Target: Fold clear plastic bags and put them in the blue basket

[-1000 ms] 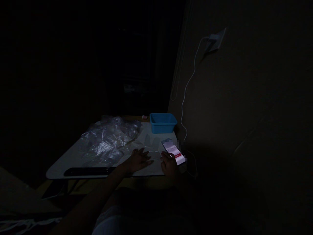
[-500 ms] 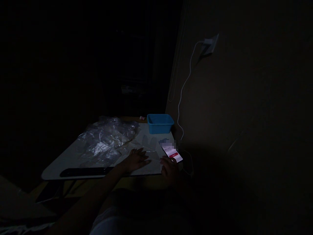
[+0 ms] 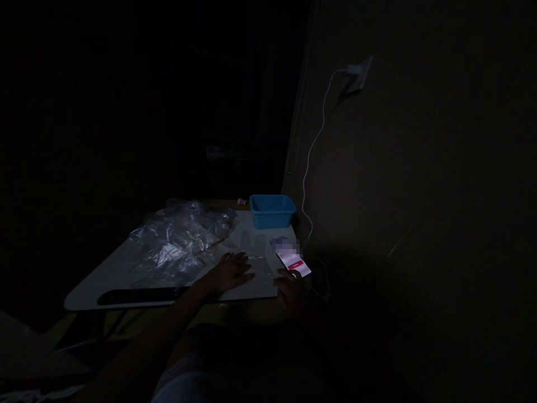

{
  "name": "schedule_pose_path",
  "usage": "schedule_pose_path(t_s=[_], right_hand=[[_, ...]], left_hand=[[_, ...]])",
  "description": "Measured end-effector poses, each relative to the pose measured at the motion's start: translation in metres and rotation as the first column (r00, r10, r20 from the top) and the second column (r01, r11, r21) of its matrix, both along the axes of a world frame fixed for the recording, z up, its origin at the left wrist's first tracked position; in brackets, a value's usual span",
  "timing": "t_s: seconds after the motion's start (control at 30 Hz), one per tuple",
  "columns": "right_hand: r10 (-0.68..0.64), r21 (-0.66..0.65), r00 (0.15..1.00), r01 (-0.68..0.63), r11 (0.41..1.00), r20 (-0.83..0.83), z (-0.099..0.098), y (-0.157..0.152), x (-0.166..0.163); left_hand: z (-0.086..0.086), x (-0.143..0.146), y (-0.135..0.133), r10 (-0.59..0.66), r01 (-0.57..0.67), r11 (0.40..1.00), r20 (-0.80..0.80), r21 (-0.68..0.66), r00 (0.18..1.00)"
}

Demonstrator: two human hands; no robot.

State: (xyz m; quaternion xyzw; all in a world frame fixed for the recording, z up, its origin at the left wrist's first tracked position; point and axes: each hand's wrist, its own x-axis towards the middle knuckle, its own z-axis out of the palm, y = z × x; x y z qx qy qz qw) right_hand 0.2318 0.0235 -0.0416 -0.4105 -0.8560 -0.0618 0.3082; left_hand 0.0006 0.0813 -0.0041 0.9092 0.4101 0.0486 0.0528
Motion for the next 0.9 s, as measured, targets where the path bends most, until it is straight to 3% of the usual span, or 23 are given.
schedule_pose_path(t_s=[0.5, 0.7, 0.9], right_hand=[[0.014, 0.024, 0.996, -0.012, 1.000, -0.086, -0.002, 0.013, -0.004], [-0.091, -0.147, 0.989, 0.074, 0.986, -0.113, 0.000, 0.031, -0.021], [0.044, -0.080, 0.999, -0.045, 0.996, -0.010, 0.003, 0.019, -0.031]], left_hand=[[-0.010, -0.003, 0.013, -0.113, 0.103, 0.988, 0.087, 0.113, 0.990], [-0.015, -0.002, 0.015, -0.128, 0.112, 0.988, 0.155, 0.108, 0.979], [-0.018, -0.005, 0.016, -0.123, 0.100, 0.983, 0.154, 0.152, 0.980]])
